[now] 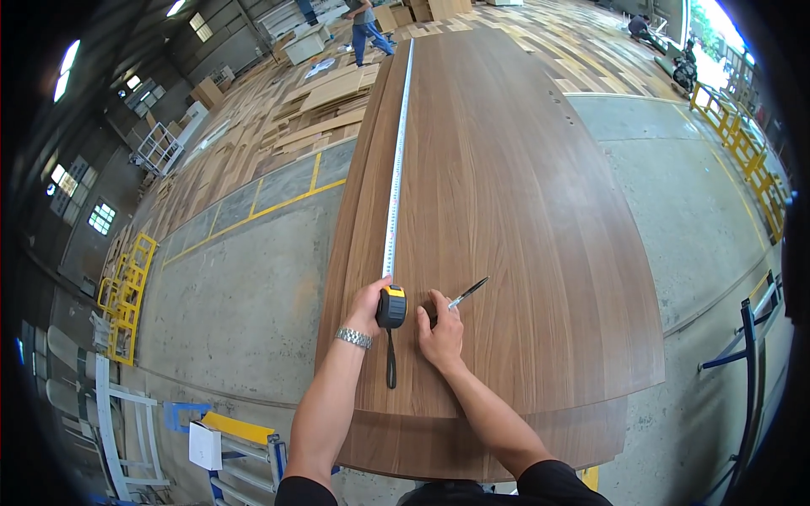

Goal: Measuring large wood panels with a tape measure, marking them with a pen, and then moving and stacking them.

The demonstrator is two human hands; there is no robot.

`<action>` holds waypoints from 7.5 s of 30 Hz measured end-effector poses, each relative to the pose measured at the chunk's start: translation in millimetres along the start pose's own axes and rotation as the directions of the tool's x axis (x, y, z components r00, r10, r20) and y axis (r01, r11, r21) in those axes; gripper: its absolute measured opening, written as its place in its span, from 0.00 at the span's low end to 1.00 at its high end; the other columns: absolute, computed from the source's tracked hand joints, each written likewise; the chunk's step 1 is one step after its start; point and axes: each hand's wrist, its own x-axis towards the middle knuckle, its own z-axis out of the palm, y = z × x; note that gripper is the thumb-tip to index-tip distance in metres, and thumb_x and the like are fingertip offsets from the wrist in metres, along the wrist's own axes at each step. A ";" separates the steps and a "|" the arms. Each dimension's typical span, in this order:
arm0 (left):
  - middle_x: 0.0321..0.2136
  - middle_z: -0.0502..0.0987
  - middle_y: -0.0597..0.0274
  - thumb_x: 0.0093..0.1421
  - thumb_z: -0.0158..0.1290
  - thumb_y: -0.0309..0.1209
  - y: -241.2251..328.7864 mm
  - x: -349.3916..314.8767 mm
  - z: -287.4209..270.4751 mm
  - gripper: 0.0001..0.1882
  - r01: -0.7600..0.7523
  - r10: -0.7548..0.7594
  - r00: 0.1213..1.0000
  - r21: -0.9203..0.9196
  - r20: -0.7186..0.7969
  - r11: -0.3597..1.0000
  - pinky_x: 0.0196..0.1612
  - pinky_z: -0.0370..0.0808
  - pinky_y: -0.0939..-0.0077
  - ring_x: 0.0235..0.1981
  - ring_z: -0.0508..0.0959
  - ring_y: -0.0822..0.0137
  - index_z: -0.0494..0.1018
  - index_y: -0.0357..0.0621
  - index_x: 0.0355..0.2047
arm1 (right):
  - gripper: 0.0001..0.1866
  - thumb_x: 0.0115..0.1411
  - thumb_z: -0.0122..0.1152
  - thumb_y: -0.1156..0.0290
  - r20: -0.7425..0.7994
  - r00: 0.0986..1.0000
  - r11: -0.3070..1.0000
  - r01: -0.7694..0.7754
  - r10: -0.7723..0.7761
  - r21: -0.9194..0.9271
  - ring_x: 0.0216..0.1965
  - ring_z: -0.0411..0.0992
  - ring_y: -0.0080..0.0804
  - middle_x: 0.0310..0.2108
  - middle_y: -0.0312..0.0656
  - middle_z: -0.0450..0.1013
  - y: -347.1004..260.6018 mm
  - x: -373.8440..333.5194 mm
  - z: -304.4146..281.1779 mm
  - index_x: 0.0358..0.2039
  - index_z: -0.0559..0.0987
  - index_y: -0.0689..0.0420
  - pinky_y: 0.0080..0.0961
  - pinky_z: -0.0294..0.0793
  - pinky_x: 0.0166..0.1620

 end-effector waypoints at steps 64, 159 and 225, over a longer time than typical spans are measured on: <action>0.15 0.74 0.47 0.61 0.55 0.48 -225.9 -245.5 -83.1 0.24 0.125 0.551 0.625 0.767 -0.553 0.629 0.23 0.71 0.55 0.18 0.76 0.47 0.77 0.42 0.17 | 0.21 0.63 0.58 0.65 0.119 0.992 0.998 -0.049 0.052 -0.032 0.51 0.76 0.39 0.49 0.48 0.78 -5.8 -13.3 14.0 0.53 0.77 0.63 0.32 0.73 0.55; 0.16 0.74 0.46 0.60 0.55 0.50 -226.6 -246.4 -82.8 0.26 0.154 0.501 0.634 0.731 -0.589 0.665 0.24 0.71 0.53 0.19 0.76 0.45 0.76 0.41 0.16 | 0.20 0.63 0.58 0.65 0.112 0.994 0.999 -0.005 0.011 -0.054 0.48 0.76 0.41 0.47 0.48 0.78 -3.8 -14.9 15.5 0.52 0.77 0.63 0.34 0.73 0.53; 0.25 0.81 0.50 0.62 0.54 0.46 -201.1 -277.7 -98.3 0.18 0.062 0.423 0.795 0.753 -0.434 0.655 0.32 0.74 0.62 0.27 0.81 0.54 0.83 0.46 0.32 | 0.21 0.64 0.58 0.63 0.139 0.989 0.998 -0.039 0.046 -0.055 0.51 0.76 0.41 0.49 0.49 0.78 -0.8 -15.3 12.1 0.53 0.77 0.62 0.33 0.73 0.54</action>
